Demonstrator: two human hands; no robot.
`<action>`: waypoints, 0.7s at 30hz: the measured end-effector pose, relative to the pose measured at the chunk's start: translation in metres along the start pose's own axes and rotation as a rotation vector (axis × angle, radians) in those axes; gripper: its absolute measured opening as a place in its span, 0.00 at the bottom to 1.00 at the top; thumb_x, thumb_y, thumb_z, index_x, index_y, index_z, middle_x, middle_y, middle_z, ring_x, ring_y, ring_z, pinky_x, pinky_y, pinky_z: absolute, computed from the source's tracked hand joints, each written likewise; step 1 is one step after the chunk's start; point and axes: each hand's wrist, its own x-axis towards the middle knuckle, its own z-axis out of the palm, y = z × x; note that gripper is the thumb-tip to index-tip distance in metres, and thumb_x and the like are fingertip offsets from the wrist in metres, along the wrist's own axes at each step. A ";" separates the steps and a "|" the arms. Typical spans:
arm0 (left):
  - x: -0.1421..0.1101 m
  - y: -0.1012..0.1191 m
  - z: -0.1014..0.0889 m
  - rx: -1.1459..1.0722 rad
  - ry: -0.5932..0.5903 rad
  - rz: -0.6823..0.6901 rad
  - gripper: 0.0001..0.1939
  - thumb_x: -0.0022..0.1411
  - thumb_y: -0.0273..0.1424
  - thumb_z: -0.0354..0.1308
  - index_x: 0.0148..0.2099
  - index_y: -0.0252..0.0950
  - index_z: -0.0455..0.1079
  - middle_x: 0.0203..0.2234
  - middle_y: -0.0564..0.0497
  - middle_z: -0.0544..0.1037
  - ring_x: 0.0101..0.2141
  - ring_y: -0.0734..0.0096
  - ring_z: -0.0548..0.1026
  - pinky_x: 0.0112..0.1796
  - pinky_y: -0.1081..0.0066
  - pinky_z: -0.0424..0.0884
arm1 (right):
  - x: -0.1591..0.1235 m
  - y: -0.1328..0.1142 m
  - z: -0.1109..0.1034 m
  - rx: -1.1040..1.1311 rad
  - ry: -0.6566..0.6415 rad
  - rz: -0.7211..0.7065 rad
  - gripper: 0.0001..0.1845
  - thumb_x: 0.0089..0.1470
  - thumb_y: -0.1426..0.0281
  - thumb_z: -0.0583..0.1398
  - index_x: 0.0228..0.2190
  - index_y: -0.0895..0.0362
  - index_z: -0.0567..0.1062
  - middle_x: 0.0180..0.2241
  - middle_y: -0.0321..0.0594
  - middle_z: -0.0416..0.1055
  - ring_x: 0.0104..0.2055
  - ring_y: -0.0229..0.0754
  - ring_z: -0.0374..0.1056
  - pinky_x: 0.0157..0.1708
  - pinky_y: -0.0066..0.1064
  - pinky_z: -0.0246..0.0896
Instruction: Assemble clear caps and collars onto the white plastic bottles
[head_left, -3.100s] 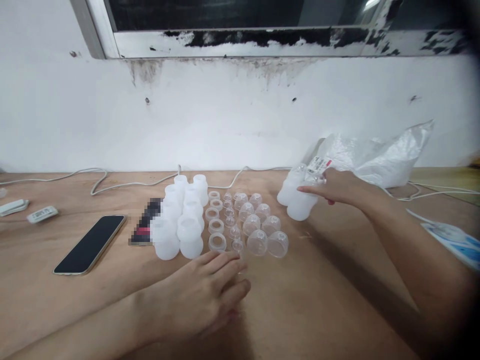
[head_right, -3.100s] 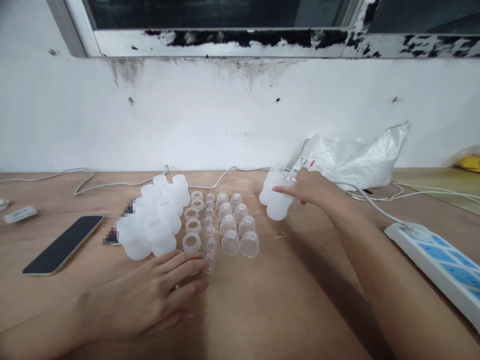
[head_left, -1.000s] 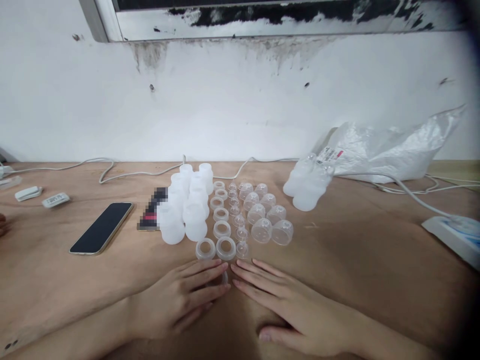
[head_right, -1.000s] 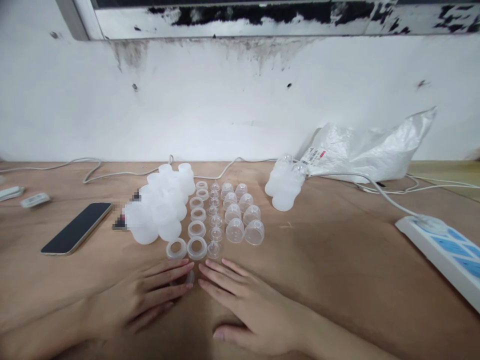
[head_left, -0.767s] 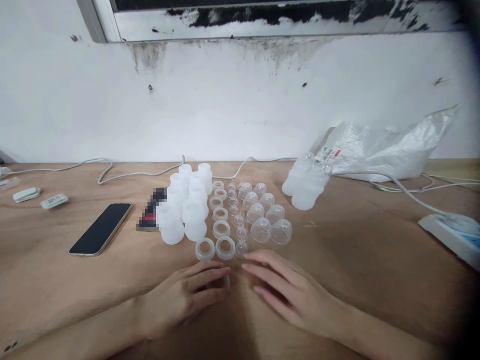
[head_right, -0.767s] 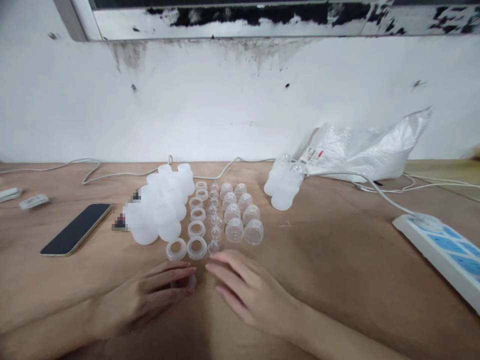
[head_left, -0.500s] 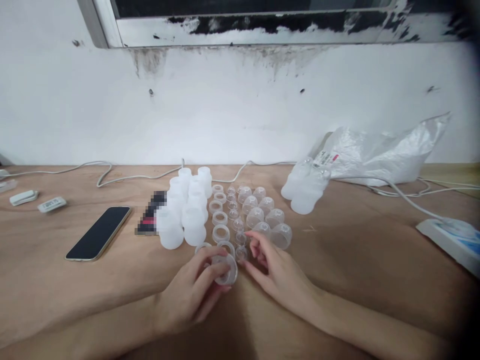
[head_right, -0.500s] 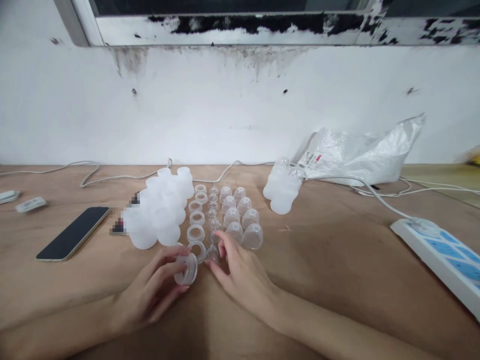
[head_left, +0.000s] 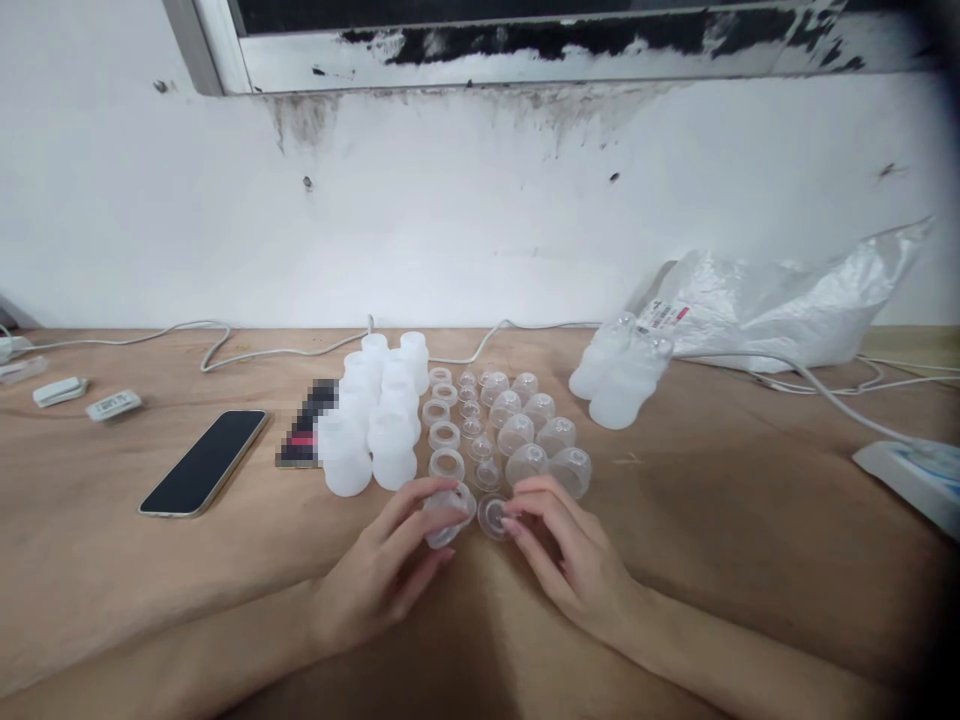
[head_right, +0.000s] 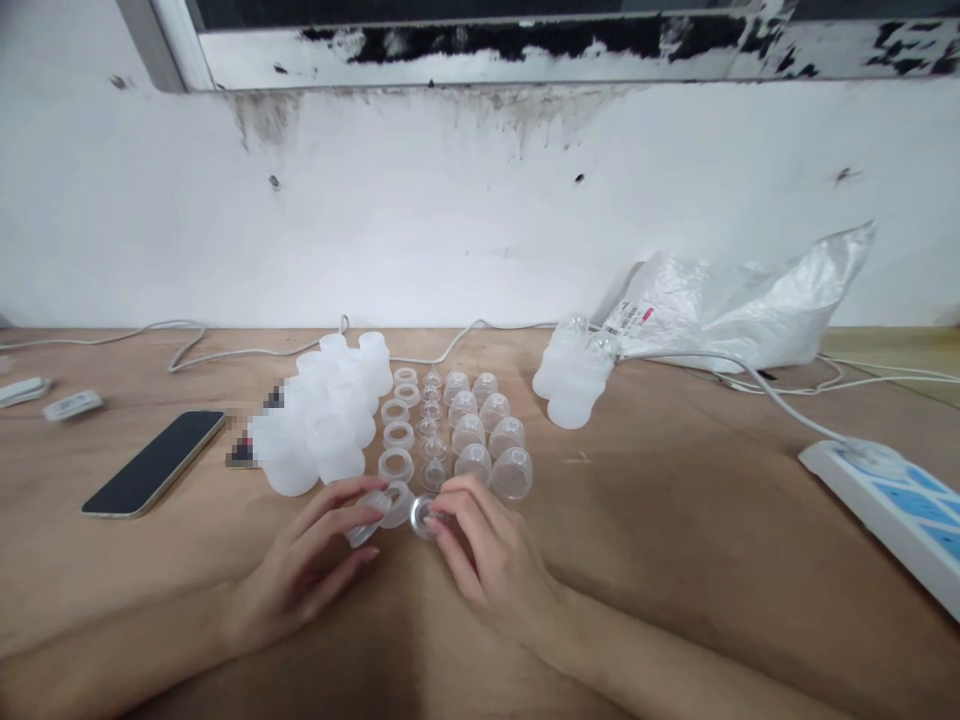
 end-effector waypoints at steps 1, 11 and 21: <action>0.000 -0.001 0.001 -0.001 -0.005 0.000 0.21 0.60 0.19 0.47 0.54 0.39 0.55 0.52 0.44 0.59 0.53 0.68 0.60 0.51 0.69 0.62 | 0.000 -0.001 0.000 -0.011 0.018 -0.045 0.06 0.54 0.77 0.51 0.34 0.58 0.64 0.33 0.41 0.64 0.34 0.37 0.64 0.32 0.29 0.62; 0.003 -0.005 0.002 -0.058 0.018 -0.063 0.22 0.60 0.19 0.45 0.56 0.40 0.53 0.53 0.45 0.60 0.53 0.68 0.60 0.51 0.66 0.62 | -0.004 0.003 0.001 0.247 -0.053 -0.140 0.14 0.53 0.80 0.49 0.41 0.56 0.59 0.38 0.43 0.69 0.42 0.38 0.67 0.40 0.30 0.65; -0.002 -0.010 0.008 -0.141 0.063 -0.117 0.27 0.62 0.20 0.40 0.61 0.43 0.43 0.58 0.46 0.55 0.56 0.66 0.57 0.54 0.62 0.59 | 0.001 0.004 0.008 0.184 -0.271 -0.146 0.13 0.56 0.79 0.47 0.43 0.57 0.61 0.43 0.46 0.69 0.48 0.38 0.64 0.45 0.30 0.63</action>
